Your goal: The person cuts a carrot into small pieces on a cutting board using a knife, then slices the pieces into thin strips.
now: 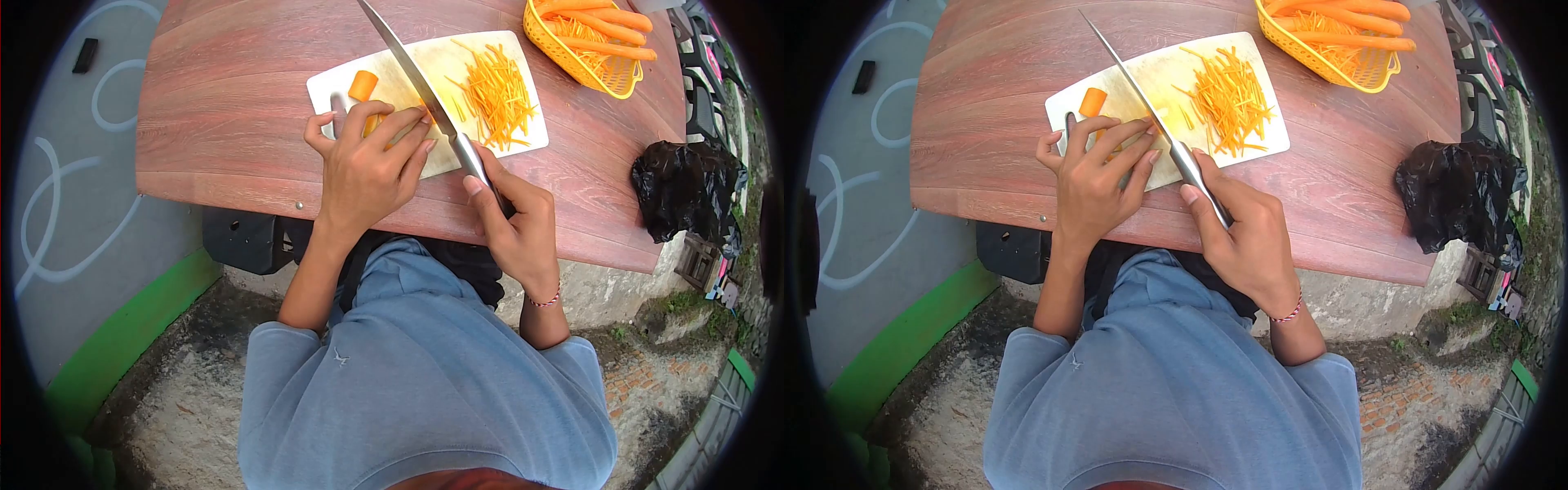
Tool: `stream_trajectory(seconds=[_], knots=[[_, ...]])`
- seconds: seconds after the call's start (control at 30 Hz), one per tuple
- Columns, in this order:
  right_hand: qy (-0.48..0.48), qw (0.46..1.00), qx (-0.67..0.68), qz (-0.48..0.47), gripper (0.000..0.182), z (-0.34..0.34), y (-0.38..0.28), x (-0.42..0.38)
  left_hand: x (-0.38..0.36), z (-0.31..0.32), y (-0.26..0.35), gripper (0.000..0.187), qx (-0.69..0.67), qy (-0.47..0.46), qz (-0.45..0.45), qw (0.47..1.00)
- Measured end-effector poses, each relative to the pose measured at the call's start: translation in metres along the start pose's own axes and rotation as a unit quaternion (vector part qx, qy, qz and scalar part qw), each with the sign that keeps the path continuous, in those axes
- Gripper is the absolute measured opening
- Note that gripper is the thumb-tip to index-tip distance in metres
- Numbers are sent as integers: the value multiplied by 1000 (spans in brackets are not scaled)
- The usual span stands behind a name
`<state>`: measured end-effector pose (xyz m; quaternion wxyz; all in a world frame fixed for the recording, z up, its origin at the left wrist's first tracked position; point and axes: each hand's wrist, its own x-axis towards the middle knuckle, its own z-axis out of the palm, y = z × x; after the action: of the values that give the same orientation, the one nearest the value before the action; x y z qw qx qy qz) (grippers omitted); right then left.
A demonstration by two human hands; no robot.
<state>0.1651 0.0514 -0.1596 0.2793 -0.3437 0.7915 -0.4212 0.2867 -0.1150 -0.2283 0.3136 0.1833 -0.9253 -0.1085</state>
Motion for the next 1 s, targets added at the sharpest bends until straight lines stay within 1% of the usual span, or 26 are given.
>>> stream_trajectory(seconds=[0.07, 0.1, 0.17, 0.3, 0.37, 0.5, 0.57, 0.7, 0.77, 0.8, 0.87, 1.0], knots=[[8, 999, -21, -30, 37, 0, 0, -1, -1, -2, 0, 19, 6, -9, -4, 1000], [9, 999, -21, -30, 37, 0, 0, -1, -1, -2, 0, 21, 11, -18, -8, 1000], [24, 996, -48, -74, 36, 2, 2, -2, 0, -2, 0, 21, 12, -16, -7, 1000], [25, 995, -54, -80, 36, 4, 3, -5, 0, -2, 0, 20, 13, -16, -6, 1000], [37, 992, -71, -99, 35, 5, 2, -6, -1, -1, 0, 19, 11, -14, -5, 1000], [30, 993, -79, -85, 35, 6, 0, -7, -1, 0, -1, 19, 4, -6, 4, 1000], [34, 992, -72, -96, 36, 7, 2, -4, 0, 1, -1, 19, 6, -4, 5, 1000], [28, 994, -68, -77, 36, 13, 2, 16, 1, 0, -1, 19, 12, -6, 8, 1000], [62, 984, -53, -156, 37, 22, 9, 28, 0, 0, -1, 19, 12, -7, 8, 1000], [63, 984, -52, -156, 37, 20, 5, 29, 0, 0, -1, 18, 12, -7, 7, 1000], [26, 995, -56, -76, 36, 16, -5, 30, 0, 0, 0, 18, 10, -4, 6, 1000], [39, 993, -44, -102, 36, 10, 6, 18, 0, 2, -1, 18, 7, 2, 3, 1000]])
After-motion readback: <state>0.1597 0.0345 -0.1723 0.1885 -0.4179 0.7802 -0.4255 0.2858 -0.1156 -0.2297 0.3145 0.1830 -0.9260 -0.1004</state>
